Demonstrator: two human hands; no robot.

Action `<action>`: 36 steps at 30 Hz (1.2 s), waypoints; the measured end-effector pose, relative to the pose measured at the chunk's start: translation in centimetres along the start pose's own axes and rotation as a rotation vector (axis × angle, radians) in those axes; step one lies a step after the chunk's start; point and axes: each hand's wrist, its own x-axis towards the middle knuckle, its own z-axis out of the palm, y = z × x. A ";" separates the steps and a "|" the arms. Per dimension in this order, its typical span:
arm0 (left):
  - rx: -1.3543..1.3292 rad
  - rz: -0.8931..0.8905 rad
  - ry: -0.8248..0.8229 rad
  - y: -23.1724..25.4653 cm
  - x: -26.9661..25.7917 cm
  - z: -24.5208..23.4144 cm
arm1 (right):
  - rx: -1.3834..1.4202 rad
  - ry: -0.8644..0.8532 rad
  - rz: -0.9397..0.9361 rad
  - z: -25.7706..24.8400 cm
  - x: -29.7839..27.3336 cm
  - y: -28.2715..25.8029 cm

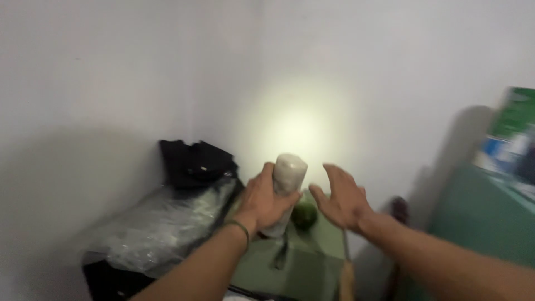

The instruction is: Wiping the top surface of a mini-fridge and organizing various small items.

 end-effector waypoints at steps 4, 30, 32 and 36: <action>-0.028 0.066 -0.074 6.9 -0.3 1.9 | -0.057 0.008 0.076 -7.3 -3.4 1.4; -0.132 0.514 -0.434 42.9 -7.0 18.7 | 0.585 0.192 0.278 -36.1 -25.0 22.3; -0.092 0.516 -0.453 43.8 -7.1 19.4 | 0.618 0.181 0.270 -36.2 -25.8 23.2; 0.018 0.494 -0.512 45.1 -7.1 19.1 | 0.673 0.131 0.244 -36.8 -26.1 23.9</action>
